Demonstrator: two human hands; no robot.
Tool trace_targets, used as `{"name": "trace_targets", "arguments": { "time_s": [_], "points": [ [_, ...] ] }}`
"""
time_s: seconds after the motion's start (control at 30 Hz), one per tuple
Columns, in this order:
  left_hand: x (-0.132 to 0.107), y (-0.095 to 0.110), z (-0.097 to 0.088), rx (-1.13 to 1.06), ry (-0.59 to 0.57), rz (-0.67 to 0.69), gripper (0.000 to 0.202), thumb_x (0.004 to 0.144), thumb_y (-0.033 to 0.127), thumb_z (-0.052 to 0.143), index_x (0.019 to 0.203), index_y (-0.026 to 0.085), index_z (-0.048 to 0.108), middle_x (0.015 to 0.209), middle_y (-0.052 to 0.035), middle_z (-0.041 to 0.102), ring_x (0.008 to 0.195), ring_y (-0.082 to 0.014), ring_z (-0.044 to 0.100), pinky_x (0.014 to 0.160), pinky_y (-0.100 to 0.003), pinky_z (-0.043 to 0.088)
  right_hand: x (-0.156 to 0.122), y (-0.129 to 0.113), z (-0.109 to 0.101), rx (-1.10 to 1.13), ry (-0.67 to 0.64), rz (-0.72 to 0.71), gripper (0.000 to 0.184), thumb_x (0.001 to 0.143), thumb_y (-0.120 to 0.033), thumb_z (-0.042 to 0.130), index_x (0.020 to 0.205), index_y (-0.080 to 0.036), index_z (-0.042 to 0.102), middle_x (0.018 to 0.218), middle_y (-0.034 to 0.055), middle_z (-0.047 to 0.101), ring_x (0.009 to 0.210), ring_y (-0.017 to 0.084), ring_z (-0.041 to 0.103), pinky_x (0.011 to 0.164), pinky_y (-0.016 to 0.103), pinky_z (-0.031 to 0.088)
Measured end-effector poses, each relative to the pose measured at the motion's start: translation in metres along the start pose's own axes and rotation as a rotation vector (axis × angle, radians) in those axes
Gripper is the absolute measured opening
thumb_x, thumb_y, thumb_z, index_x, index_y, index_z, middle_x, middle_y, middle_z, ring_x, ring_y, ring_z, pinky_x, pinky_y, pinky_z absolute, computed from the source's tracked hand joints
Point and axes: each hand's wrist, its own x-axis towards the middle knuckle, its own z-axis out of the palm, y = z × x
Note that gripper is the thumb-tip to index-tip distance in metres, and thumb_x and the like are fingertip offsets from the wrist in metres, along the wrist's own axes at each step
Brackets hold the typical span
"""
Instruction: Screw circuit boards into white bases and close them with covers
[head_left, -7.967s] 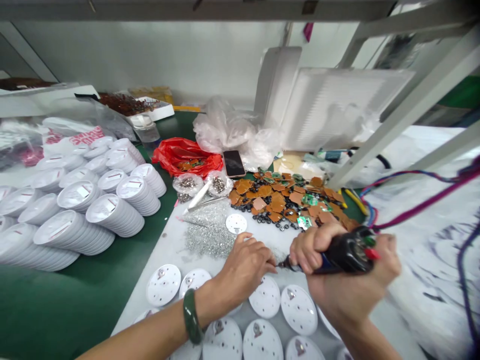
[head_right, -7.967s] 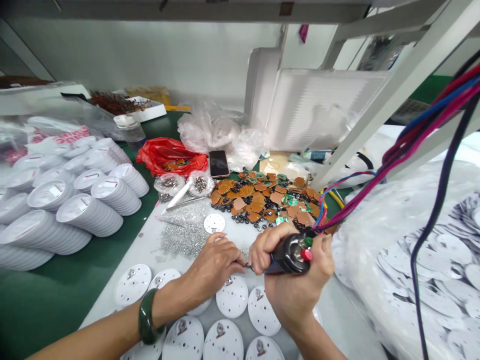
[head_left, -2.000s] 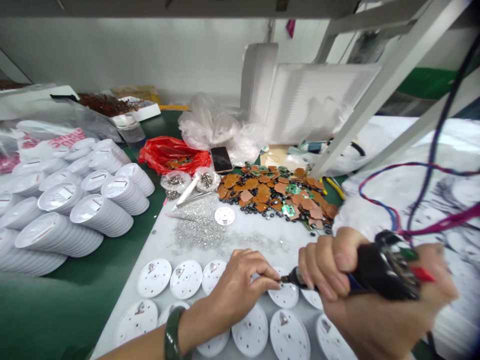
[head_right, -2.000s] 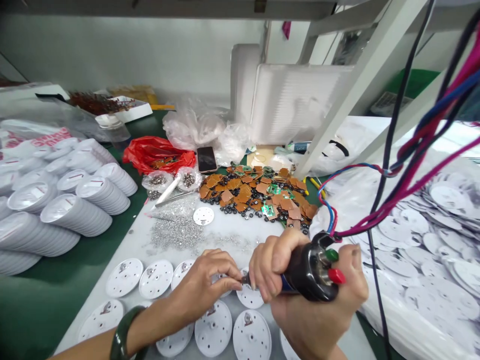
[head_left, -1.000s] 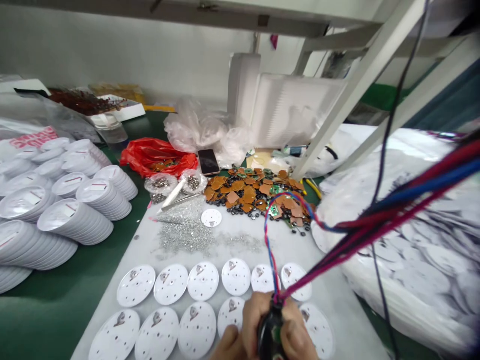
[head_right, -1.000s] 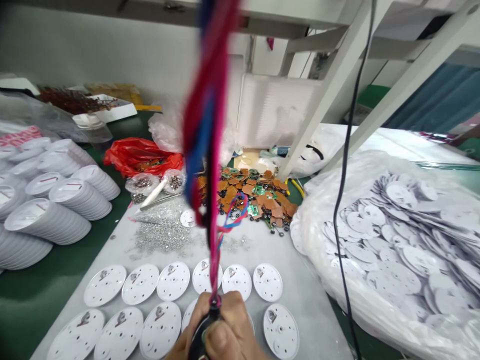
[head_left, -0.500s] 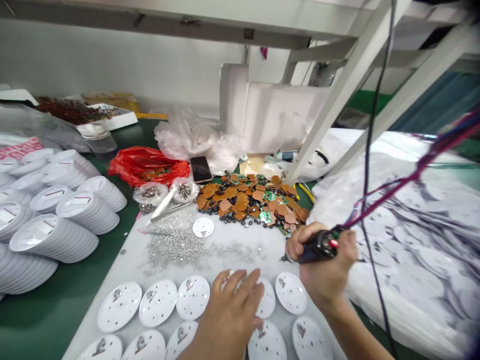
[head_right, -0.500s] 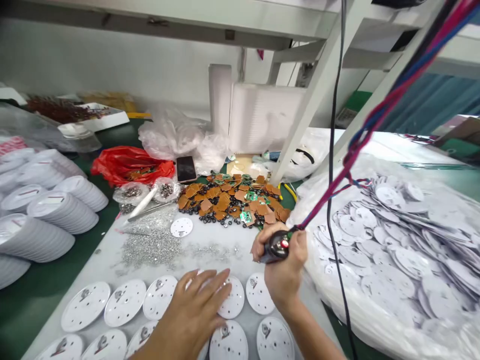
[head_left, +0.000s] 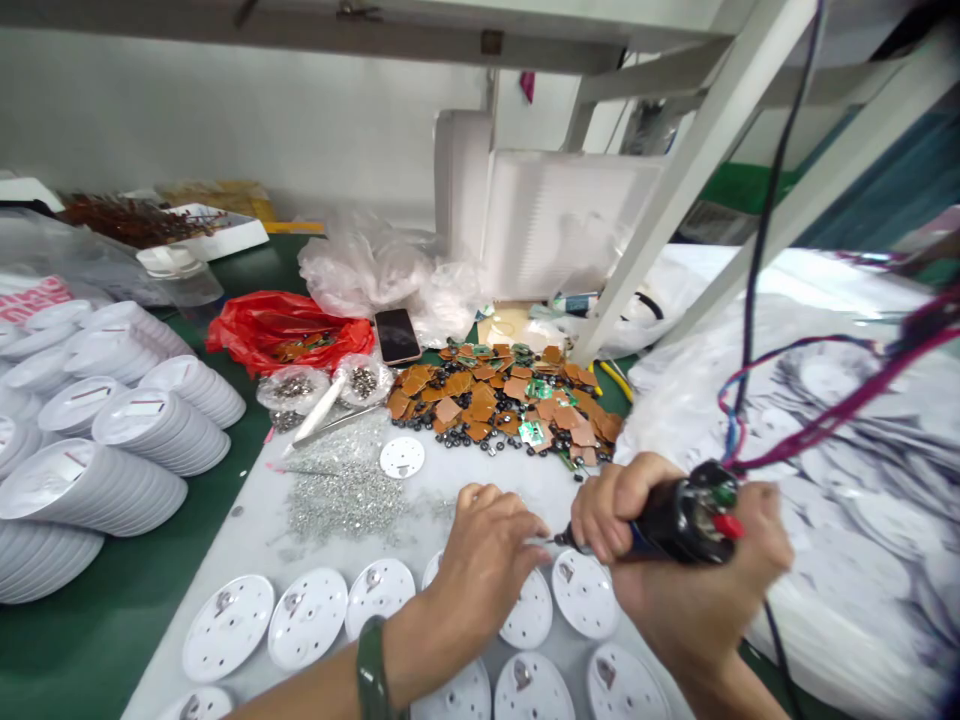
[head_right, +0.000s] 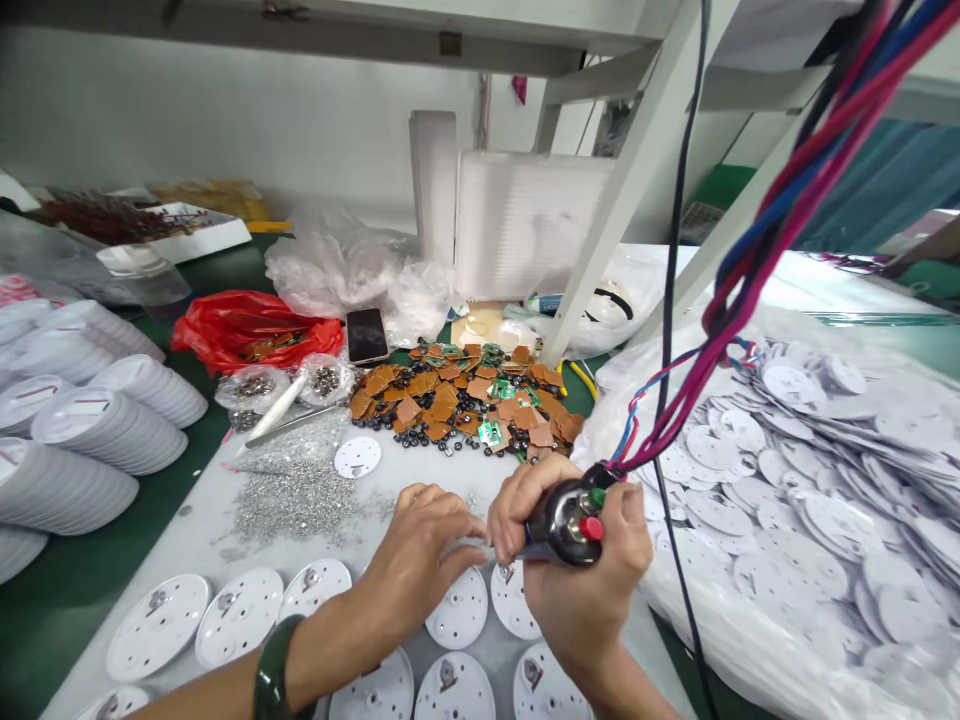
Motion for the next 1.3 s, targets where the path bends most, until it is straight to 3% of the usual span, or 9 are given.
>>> {"name": "trace_targets", "arguments": {
  "time_s": [0.27,0.43,0.5,0.6,0.7,0.77,0.9,1.07,1.3],
  "points": [
    [-0.002,0.007,0.001,-0.271,0.042,-0.028,0.024,0.074,0.012,0.089,0.068,0.019,0.068,0.075,0.0063,0.071,0.083,-0.0165,0.064,0.085,-0.036,0.044,-0.012,-0.018,-0.004,0.067,0.005,0.069,0.064,0.088,-0.075,0.042,0.061,-0.022,0.066,0.045,-0.0003,0.046,0.042,0.015,0.046,0.044,0.031,0.040],
    [-0.011,0.015,0.005,-0.551,-0.004,-0.070,0.020,0.074,0.007,0.088,0.070,0.019,0.073,0.075,0.0051,0.073,0.076,-0.0132,0.068,0.076,-0.027,0.051,-0.018,-0.035,-0.006,0.088,-0.039,0.094,0.065,0.088,-0.076,0.041,0.059,-0.022,0.065,0.042,-0.0021,0.041,0.037,0.012,0.040,0.040,0.029,0.037],
    [-0.019,0.018,0.011,-0.473,0.014,0.009,0.016,0.076,0.015,0.089,0.082,0.024,0.077,0.084,0.0056,0.077,0.081,-0.0147,0.070,0.081,-0.031,0.052,-0.023,-0.042,-0.010,0.069,-0.056,0.120,0.065,0.088,-0.076,0.041,0.060,-0.022,0.066,0.041,-0.0013,0.041,0.037,0.013,0.041,0.040,0.030,0.036],
    [-0.036,0.023,0.029,-0.168,0.109,0.274,0.017,0.086,0.031,0.082,0.101,0.026,0.074,0.090,0.0060,0.077,0.083,-0.0166,0.069,0.088,-0.038,0.051,-0.035,-0.049,-0.026,-0.011,-0.080,0.154,0.064,0.087,-0.076,0.043,0.062,-0.022,0.069,0.042,0.0012,0.045,0.040,0.016,0.044,0.040,0.031,0.037],
    [-0.055,0.025,0.057,0.152,0.207,0.614,0.018,0.099,0.036,0.065,0.102,0.019,0.070,0.096,0.0011,0.076,0.094,-0.0210,0.069,0.099,-0.045,0.049,-0.051,-0.050,-0.048,-0.096,-0.122,0.218,0.063,0.088,-0.075,0.044,0.068,-0.022,0.071,0.046,0.0027,0.050,0.044,0.017,0.047,0.043,0.032,0.038],
    [-0.065,0.025,0.075,0.309,0.289,0.735,0.020,0.100,0.034,0.061,0.099,0.016,0.070,0.105,-0.0030,0.075,0.108,-0.0263,0.066,0.108,-0.050,0.043,-0.061,-0.047,-0.060,-0.125,-0.125,0.243,0.064,0.089,-0.075,0.041,0.070,-0.022,0.071,0.049,0.0029,0.052,0.046,0.017,0.048,0.046,0.032,0.038],
    [-0.077,0.023,0.093,0.384,0.426,0.745,0.008,0.096,0.018,0.064,0.093,0.016,0.071,0.103,-0.0019,0.075,0.108,-0.0243,0.065,0.120,-0.049,0.032,-0.074,-0.036,-0.071,-0.133,-0.085,0.227,0.064,0.090,-0.074,0.039,0.069,-0.022,0.068,0.047,0.0019,0.051,0.044,0.016,0.045,0.045,0.030,0.035],
    [-0.080,0.021,0.091,0.398,0.336,0.723,0.013,0.101,0.020,0.058,0.103,0.017,0.071,0.113,-0.0026,0.073,0.114,-0.0232,0.063,0.120,-0.049,0.037,-0.078,-0.025,-0.073,-0.094,-0.079,0.228,0.064,0.090,-0.075,0.040,0.070,-0.021,0.067,0.049,0.0019,0.052,0.046,0.016,0.046,0.046,0.030,0.037],
    [-0.078,0.025,0.087,0.352,0.352,0.704,0.026,0.105,0.017,0.047,0.101,0.018,0.072,0.108,0.0005,0.076,0.113,-0.0208,0.063,0.123,-0.045,0.032,-0.083,-0.016,-0.075,-0.121,-0.063,0.218,0.063,0.090,-0.074,0.040,0.066,-0.021,0.064,0.046,0.0010,0.049,0.044,0.014,0.042,0.045,0.029,0.031]
  ]
}}
